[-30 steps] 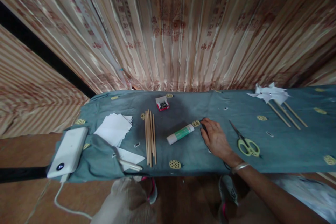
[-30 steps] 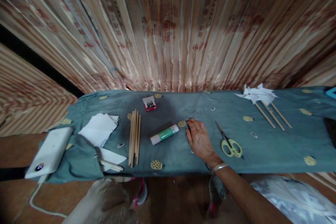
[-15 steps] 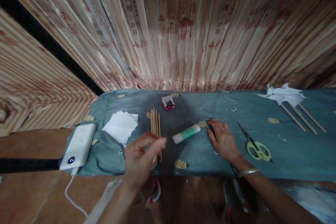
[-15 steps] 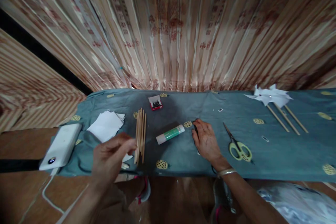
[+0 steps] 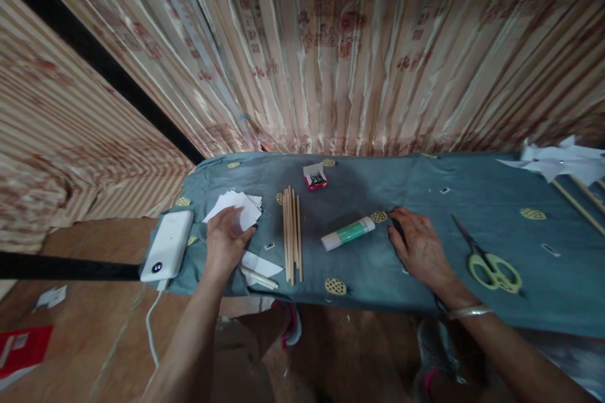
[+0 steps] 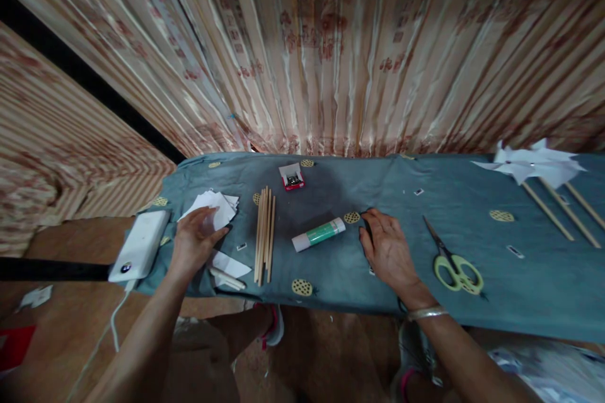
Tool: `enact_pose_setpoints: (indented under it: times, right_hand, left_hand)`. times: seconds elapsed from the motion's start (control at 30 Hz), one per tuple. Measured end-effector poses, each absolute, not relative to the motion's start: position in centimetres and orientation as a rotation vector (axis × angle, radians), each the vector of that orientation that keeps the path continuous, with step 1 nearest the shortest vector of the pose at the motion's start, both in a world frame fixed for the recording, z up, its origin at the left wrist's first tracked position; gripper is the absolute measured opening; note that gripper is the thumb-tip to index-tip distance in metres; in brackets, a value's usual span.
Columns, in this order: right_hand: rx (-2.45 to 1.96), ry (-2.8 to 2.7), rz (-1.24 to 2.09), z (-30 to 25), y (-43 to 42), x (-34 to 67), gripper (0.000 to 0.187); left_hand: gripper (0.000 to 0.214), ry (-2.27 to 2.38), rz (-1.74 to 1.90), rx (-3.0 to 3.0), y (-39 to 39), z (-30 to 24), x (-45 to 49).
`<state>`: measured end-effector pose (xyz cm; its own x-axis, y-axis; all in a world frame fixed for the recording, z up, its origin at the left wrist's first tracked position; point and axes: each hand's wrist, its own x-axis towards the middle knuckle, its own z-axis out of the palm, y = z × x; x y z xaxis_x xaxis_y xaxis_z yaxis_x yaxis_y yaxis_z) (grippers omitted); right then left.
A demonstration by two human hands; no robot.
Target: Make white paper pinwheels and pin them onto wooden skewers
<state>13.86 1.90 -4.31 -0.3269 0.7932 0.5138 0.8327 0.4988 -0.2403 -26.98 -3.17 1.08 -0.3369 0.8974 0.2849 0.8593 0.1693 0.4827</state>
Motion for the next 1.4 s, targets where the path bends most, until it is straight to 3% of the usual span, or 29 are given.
enact_pose_setpoints:
  times: [0.27, 0.53, 0.7, 0.9, 1.13, 1.4]
  right_hand:
    - [-1.343, -2.173, -0.078, -4.3, 1.9, 13.9, 0.036]
    - [-1.337, -2.151, -0.059, -4.4, 1.9, 13.9, 0.036]
    - [-1.357, -2.140, -0.027, -4.4, 1.9, 13.9, 0.037]
    - [-1.360, -2.071, 0.102, -3.9, 1.7, 14.2, 0.039]
    - [-1.396, -1.959, 0.200, -0.4, -1.0, 15.4, 0.043]
    - [-1.486, -1.841, 0.069, 2.0, -2.3, 18.9, 0.039]
  left_hand:
    - [0.034, 2.314, 0.888, 1.725, -3.3, 1.7, -27.1]
    - [0.039, 2.419, 0.937, 1.543, -3.3, 2.1, -27.1]
    - [0.035, 2.309, 1.283, 1.521, -3.3, 4.2, -24.7]
    - [0.034, 1.927, 1.690, 1.095, -3.1, 6.3, -19.2]
    - [0.035, 1.286, 1.432, 0.649, -2.8, 6.8, -10.5]
    - [0.034, 1.170, 1.127, 0.544, -3.6, 2.9, -3.8]
